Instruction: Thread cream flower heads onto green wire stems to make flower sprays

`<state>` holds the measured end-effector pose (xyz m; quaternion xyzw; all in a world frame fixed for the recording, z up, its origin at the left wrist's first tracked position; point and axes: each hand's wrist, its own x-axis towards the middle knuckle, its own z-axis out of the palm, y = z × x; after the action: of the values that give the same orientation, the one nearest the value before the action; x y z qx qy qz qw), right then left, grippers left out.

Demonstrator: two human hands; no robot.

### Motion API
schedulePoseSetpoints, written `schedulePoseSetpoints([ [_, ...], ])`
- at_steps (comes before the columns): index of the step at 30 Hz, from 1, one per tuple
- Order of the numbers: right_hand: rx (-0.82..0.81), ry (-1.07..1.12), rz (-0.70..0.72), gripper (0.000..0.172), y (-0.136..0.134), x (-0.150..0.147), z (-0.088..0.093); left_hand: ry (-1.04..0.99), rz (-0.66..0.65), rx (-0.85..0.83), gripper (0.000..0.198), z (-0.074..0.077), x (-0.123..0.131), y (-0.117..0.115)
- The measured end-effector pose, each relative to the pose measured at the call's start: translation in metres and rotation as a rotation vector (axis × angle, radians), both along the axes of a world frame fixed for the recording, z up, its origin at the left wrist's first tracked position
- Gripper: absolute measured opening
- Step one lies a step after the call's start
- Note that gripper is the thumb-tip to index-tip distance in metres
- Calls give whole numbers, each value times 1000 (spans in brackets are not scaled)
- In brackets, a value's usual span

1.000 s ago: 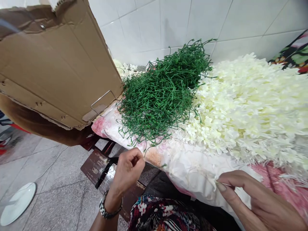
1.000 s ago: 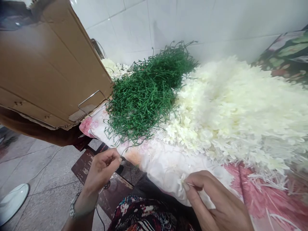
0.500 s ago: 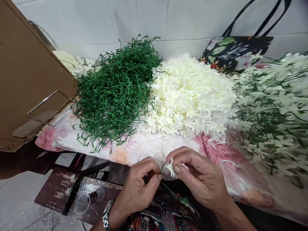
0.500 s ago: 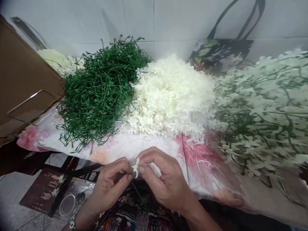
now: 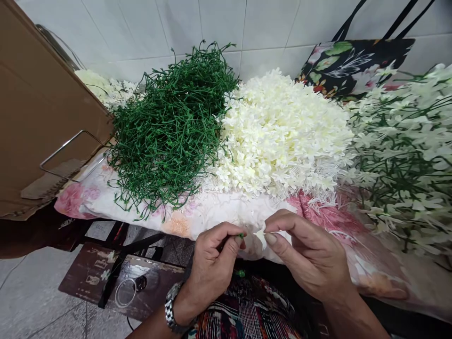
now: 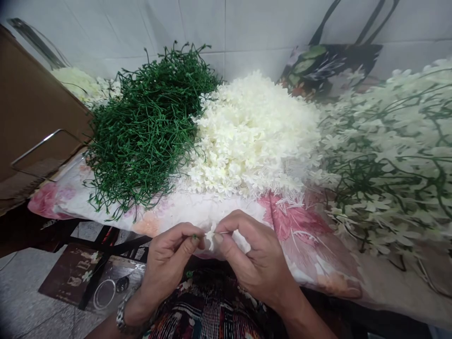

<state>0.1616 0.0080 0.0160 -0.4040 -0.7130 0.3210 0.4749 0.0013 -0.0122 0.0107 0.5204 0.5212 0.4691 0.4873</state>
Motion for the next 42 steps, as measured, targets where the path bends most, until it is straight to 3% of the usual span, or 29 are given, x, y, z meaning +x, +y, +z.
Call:
schedulePoseSetpoints([
  [7,14,-120,38,8,-2,-2,9,302,-44,366,20,0,-2,3],
  [10,-5,-154,38,9,-1,-2,8,426,-98,429,20,-1,-2,3],
  [16,-14,-197,47,10,1,-2,5,541,-142,458,20,-4,-5,2],
  [35,-64,-235,54,8,1,-2,-5,587,-215,354,22,-6,-8,9],
  [42,7,-298,58,10,3,-1,-10,563,-254,322,23,-10,-5,16],
])
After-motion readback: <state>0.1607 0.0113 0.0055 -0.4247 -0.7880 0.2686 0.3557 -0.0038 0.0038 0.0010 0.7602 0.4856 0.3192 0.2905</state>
